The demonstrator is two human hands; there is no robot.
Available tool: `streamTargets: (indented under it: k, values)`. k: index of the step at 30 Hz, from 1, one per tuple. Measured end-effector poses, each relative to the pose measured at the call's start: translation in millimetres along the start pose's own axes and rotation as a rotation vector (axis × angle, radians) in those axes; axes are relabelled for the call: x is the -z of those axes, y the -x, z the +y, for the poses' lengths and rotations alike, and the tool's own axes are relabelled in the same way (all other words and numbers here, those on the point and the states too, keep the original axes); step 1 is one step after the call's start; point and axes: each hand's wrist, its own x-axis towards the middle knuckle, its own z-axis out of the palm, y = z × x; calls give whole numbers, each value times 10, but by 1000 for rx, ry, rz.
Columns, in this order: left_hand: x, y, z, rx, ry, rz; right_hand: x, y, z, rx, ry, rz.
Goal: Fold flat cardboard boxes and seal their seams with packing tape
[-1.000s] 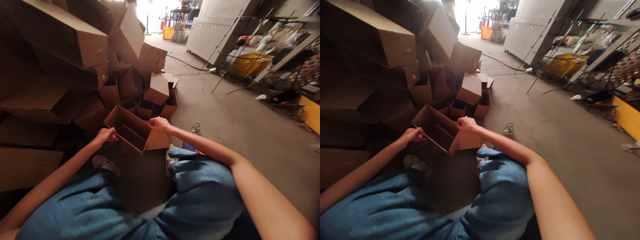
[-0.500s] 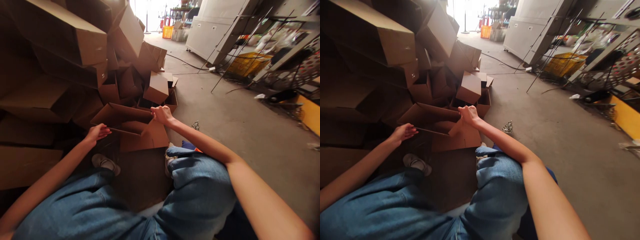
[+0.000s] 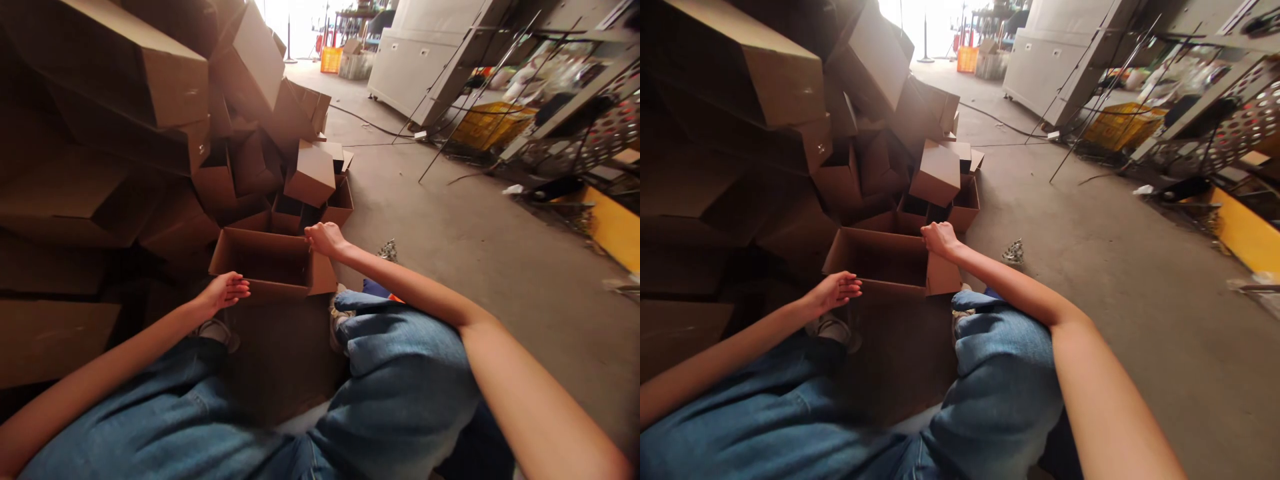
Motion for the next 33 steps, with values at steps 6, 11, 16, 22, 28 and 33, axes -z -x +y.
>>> streamTargets:
  k: [6,11,16,22,28,33]
  values:
    - [82,-171,-65,3,-71,-96,-98,-2,-85,-29,-17,-13]
    - [287,-254,-117,-67,-178,-44,-55,-3,-53,-90,-103,-221]
    - [360,-290,-52,14,-166,2,-126,45,-29,-7,-375,-658]
    - [552,-367,-6,-134,-404,200,-119,99,-70,72,-399,-728]
    - [689,-343,21,-303,-691,355,-29,61,-24,32,-239,-591]
    - [573,-281,61,-340,-773,311,43,98,0,-58,-116,-481]
